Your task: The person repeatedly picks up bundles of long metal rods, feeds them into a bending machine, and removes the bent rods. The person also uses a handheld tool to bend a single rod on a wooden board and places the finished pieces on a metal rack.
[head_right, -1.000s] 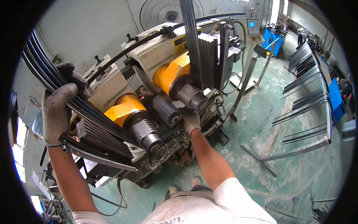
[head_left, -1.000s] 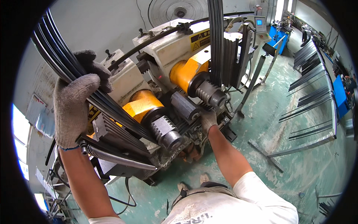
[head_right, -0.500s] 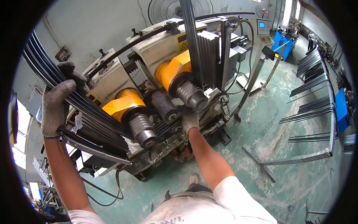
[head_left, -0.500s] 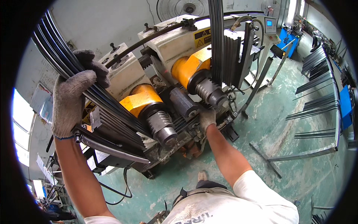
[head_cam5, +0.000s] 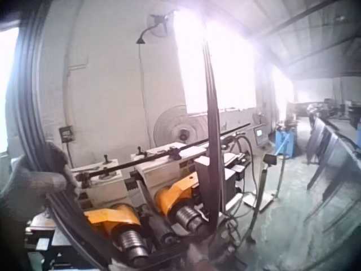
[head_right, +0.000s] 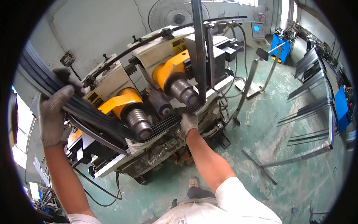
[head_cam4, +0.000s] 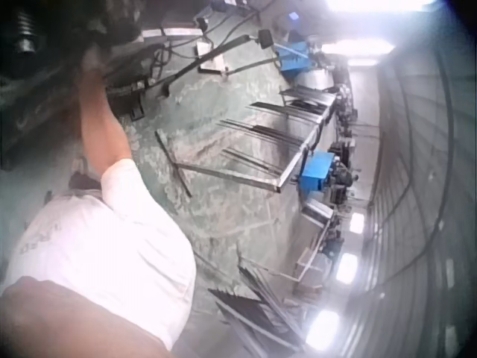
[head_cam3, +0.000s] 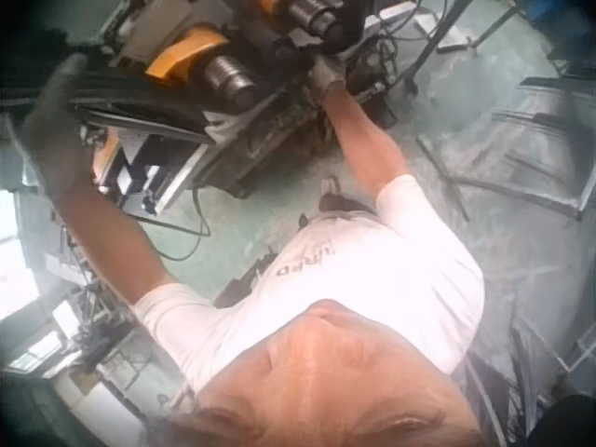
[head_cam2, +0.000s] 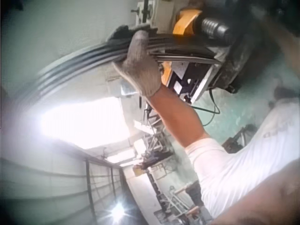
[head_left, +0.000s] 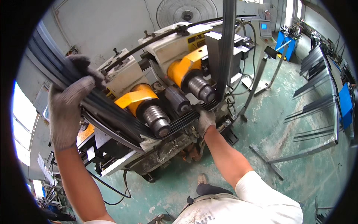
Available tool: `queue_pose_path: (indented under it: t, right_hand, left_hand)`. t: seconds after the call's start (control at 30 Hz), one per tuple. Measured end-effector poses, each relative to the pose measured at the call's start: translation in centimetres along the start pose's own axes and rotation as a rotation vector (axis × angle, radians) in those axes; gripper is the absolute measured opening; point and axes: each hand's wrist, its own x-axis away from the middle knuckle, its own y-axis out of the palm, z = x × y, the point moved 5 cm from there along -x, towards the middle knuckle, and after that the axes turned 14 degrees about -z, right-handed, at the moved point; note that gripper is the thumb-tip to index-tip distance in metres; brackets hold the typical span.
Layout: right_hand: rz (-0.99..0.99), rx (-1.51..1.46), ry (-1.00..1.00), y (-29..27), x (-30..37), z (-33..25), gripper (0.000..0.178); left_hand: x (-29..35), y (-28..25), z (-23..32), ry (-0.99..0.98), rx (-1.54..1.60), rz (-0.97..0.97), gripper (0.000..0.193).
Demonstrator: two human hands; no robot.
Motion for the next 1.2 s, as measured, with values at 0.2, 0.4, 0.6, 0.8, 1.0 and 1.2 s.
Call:
queue_pose_path:
  t: [0.2,0.4,0.6,0.8,1.0,1.2]
  right_hand:
    - [0.204,0.005,-0.044,-10.9,12.6,-3.7,0.024]
    - [0.636,0.571,-0.133,-30.7,29.1,-16.2,0.03]
    - [1.176,0.966,-0.436,-50.0,43.5,-36.2,0.042]
    - [1.328,1.185,-0.532,-53.7,51.1,-58.3,0.039]
    - [1.35,1.608,-0.278,-69.5,45.0,-72.0,0.038]
    - [1.255,1.311,0.044,-80.3,32.1,-79.1,0.088]
  left_hand:
    - [11.7,3.6,2.6,0.002,0.152,0.19,0.063]
    - [20.1,11.5,5.2,0.225,0.838,0.024,0.051]
    - [27.7,25.8,-3.9,-0.45,0.931,0.172,0.043]
    - [32.8,54.8,-1.3,-0.91,1.642,0.006,0.034]
    - [38.0,73.8,3.1,-1.365,1.677,-0.159,0.034]
    - [32.8,68.6,9.5,-1.078,1.163,-0.158,0.05]
